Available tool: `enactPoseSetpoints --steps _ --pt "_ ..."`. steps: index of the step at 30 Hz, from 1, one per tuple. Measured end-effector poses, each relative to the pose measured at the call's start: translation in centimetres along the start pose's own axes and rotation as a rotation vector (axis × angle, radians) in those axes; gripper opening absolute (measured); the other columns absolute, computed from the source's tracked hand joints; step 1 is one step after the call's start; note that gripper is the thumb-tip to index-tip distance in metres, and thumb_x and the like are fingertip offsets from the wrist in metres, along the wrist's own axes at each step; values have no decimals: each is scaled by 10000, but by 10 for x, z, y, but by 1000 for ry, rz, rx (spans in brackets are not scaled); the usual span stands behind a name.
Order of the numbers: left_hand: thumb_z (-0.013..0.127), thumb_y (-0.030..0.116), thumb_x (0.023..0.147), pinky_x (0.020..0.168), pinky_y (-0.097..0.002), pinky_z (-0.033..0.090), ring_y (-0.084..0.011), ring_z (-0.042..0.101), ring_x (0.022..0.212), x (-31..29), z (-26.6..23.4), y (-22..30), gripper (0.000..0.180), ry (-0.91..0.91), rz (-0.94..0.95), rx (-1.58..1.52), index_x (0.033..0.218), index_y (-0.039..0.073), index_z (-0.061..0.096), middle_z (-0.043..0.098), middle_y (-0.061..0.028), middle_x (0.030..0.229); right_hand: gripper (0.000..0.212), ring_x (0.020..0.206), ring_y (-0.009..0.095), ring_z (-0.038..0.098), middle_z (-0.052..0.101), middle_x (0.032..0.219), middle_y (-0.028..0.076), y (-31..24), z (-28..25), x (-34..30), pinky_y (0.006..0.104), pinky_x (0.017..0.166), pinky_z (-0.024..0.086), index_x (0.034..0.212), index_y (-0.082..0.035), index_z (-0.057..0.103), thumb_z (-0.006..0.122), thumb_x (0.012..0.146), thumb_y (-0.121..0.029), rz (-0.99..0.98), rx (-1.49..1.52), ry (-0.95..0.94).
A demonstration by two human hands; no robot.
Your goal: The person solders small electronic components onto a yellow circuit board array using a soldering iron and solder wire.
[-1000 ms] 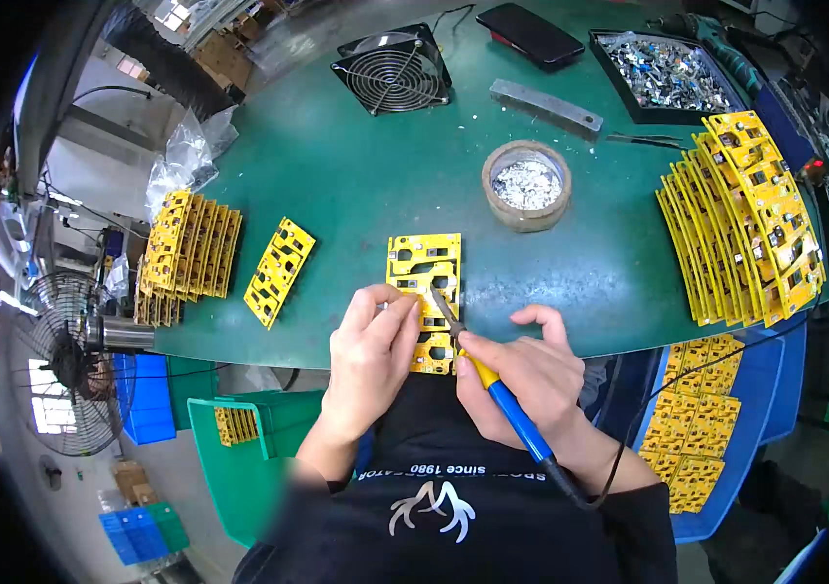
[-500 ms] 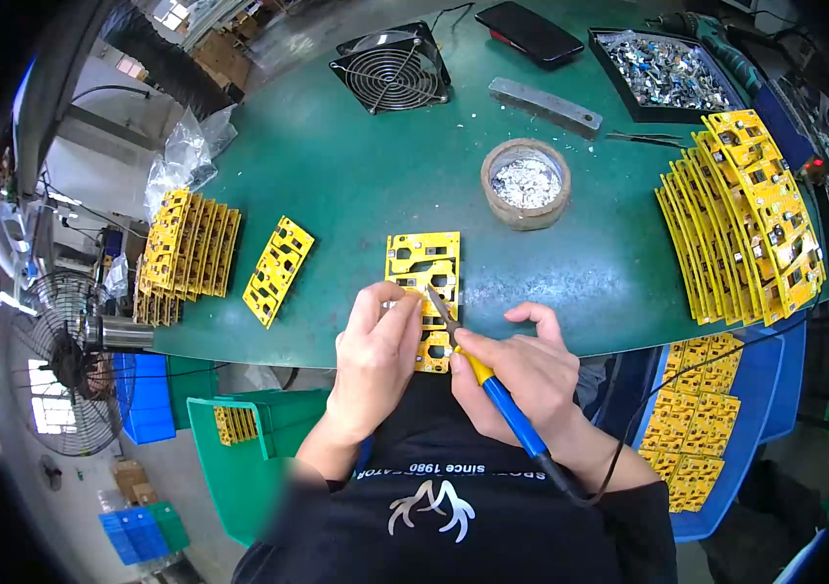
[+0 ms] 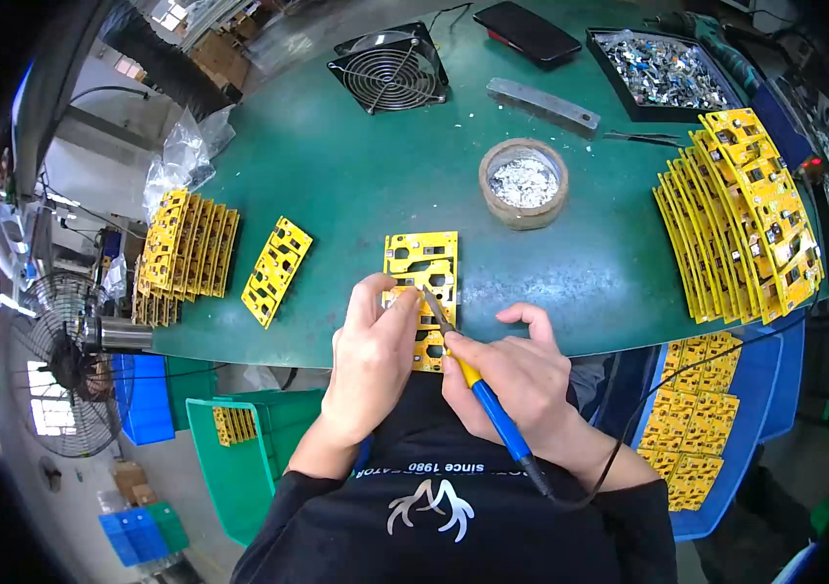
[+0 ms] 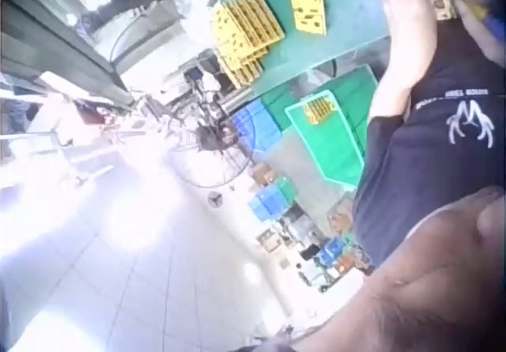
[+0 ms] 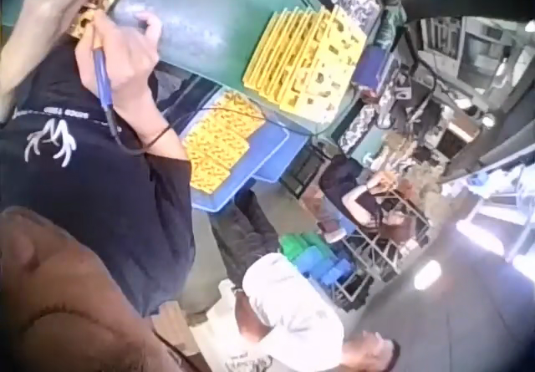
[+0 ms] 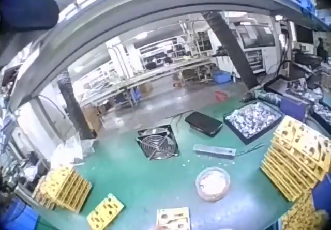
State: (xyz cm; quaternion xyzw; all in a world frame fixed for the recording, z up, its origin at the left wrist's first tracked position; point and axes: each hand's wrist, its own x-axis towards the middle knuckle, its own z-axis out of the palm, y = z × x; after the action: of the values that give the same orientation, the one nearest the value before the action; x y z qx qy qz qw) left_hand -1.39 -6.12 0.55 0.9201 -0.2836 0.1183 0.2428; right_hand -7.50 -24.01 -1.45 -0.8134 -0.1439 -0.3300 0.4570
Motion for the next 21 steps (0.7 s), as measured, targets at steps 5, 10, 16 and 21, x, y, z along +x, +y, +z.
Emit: enactPoseSetpoints --steps 5,10,16,21 --pt "690 -24 948 646 -459 609 -380 734 787 -3 -6 -1 291 -110 -20 -4 1239 -32 687 583 -211 1244 257 520 174 618 707 696 64 1 2 -2 445 879 557 1025 10 765 796 772 37 -20 -8 27" --pt "664 -52 945 672 -479 618 -402 733 811 -6 -9 0 374 -185 -44 15 1318 -30 652 559 -210 1242 290 561 171 654 730 746 53 6 -5 2 450 869 555 1056 1 767 809 770 31 -13 -52 96" --pt "657 -132 815 788 -474 605 -437 695 901 -11 -2 -1 615 -224 0 39 1417 -73 544 497 -266 1249 305 721 213 726 767 867 115 21 -26 13 425 912 525 1132 23 758 803 831 20 58 -249 207" --pt "651 -88 936 665 -439 629 -378 736 828 -5 8 -2 390 -86 -53 54 1323 -40 640 577 -204 1188 327 741 224 731 770 882 117 33 -28 16 410 916 516 1160 25 758 807 838 9 101 -353 184"
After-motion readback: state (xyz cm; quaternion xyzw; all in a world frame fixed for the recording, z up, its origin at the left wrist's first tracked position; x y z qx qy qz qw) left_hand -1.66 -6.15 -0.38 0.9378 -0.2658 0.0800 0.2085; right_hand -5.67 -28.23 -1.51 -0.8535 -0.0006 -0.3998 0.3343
